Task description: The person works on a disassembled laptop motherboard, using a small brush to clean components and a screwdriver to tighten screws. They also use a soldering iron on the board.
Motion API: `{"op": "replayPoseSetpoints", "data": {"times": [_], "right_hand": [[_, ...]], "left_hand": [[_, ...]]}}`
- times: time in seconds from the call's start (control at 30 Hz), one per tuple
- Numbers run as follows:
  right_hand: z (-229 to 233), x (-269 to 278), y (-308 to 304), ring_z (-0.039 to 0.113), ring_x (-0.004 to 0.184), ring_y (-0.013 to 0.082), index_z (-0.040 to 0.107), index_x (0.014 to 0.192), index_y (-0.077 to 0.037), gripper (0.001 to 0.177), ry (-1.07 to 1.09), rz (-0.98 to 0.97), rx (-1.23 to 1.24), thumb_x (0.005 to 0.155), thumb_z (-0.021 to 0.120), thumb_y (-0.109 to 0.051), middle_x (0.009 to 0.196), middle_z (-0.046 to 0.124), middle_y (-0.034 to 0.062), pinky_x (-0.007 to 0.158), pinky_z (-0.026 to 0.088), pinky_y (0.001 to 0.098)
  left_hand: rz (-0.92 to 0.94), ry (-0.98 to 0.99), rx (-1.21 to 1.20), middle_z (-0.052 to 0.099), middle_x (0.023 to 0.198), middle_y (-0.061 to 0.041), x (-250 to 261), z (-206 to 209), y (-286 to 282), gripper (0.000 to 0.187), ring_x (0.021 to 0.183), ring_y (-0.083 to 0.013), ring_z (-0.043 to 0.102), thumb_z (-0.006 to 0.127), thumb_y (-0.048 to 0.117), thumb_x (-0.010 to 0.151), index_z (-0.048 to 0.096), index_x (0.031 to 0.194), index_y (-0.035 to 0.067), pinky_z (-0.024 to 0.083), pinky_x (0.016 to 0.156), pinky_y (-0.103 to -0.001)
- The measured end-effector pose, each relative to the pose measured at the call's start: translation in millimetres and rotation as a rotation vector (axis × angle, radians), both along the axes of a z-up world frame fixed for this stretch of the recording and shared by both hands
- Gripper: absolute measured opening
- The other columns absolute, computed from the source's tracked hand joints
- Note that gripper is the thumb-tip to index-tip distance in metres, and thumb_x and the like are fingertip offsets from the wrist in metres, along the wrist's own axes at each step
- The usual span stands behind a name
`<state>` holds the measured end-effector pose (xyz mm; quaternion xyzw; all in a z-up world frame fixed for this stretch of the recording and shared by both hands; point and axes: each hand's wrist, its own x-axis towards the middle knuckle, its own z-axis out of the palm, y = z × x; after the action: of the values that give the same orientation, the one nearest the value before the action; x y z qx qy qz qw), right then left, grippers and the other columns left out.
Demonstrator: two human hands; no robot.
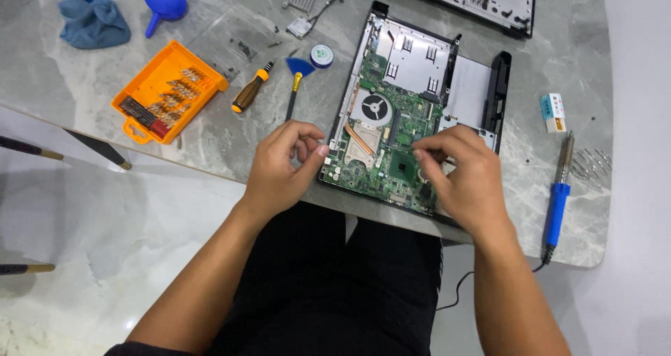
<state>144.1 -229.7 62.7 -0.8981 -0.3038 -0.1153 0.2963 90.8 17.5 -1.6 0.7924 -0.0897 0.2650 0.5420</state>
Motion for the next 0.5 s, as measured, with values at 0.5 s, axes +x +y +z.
{"op": "replayPoseSetpoints", "data": {"times": [0.5], "right_hand": [[26, 103, 120, 0.062, 0.072, 0.0237, 0.072, 0.094, -0.006, 0.011, -0.069, 0.288, 0.148, 0.087, 0.074, 0.002, 0.079, 0.059, 0.0093, 0.070, 0.049, 0.0339]], "left_hand": [[-0.031, -0.019, -0.036, 0.060, 0.068, -0.005, 0, -4, 5, 0.014, 0.054, -0.0215, 0.058, 0.068, 0.006, 0.082, 0.062, 0.094, 0.007, 0.049, 0.054, -0.033]]}}
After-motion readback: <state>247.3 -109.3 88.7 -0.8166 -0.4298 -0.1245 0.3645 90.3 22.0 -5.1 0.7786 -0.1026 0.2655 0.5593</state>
